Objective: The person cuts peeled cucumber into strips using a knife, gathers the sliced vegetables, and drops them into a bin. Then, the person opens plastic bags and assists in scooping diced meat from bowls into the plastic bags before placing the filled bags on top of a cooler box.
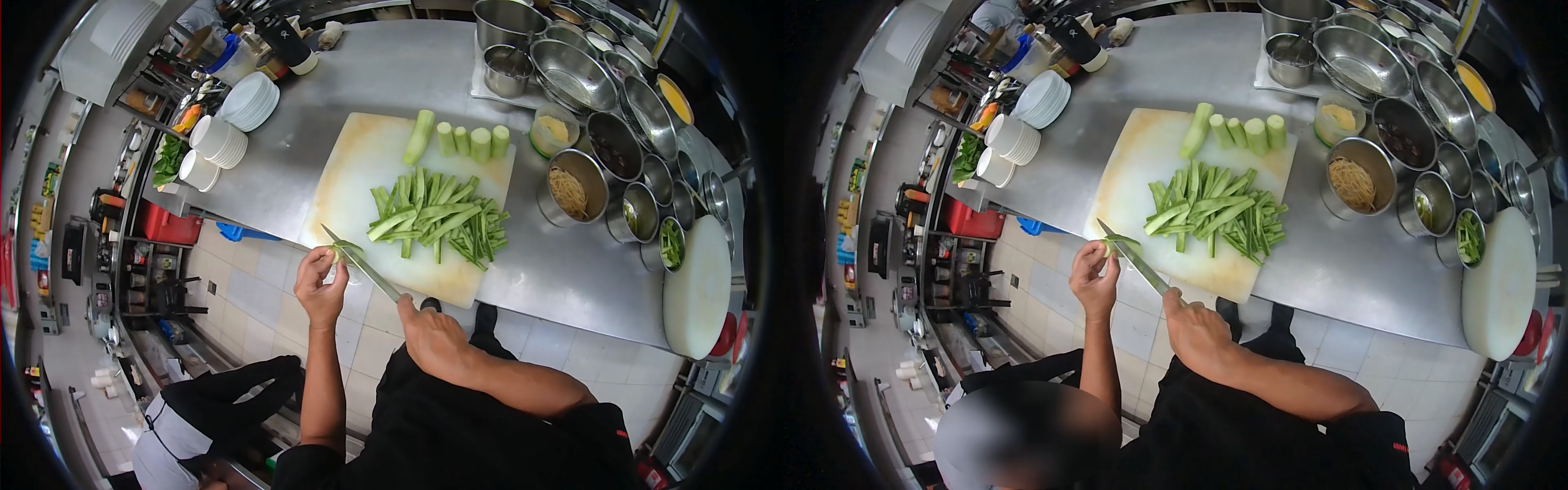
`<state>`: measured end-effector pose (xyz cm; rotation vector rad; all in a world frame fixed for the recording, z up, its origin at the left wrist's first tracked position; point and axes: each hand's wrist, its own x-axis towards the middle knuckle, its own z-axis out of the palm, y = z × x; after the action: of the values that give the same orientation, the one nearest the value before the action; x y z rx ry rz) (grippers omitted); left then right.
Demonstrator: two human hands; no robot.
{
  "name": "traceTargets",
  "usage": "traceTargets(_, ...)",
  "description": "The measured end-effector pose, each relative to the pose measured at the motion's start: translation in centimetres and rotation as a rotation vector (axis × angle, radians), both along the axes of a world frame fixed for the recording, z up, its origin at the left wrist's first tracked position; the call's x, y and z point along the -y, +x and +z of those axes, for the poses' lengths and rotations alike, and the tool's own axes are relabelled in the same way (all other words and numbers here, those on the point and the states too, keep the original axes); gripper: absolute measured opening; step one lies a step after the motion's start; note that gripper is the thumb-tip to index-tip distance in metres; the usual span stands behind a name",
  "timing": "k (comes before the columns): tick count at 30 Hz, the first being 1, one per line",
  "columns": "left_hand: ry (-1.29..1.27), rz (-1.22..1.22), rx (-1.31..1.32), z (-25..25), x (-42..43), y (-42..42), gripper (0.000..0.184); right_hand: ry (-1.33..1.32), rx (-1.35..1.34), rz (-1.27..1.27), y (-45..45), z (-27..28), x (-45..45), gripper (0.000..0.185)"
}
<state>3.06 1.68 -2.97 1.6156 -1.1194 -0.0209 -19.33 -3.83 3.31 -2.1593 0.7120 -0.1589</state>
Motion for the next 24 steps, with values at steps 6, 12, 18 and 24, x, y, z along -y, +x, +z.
traceTargets(6, 0.007, 0.009, 0.06, 0.1, -0.2, -0.3, 0.028, 0.005, -0.014, 0.01, 0.2, 0.0, 0.4, 0.025)
traceTargets(12, 0.022, 0.003, 0.16, -0.3, -0.7, -0.4, 0.027, 0.056, -0.108, 0.071, 0.6, 0.0, 1.2, 0.025)
traceTargets(18, 0.046, 0.015, 0.18, -0.3, -0.9, -0.5, 0.024, 0.035, -0.119, 0.079, 1.2, -1.3, 1.5, 0.018)
traceTargets(24, 0.015, 0.051, 0.173, -0.3, -0.8, -0.6, 0.023, 0.027, -0.158, 0.092, 1.6, -1.8, 1.9, 0.017)
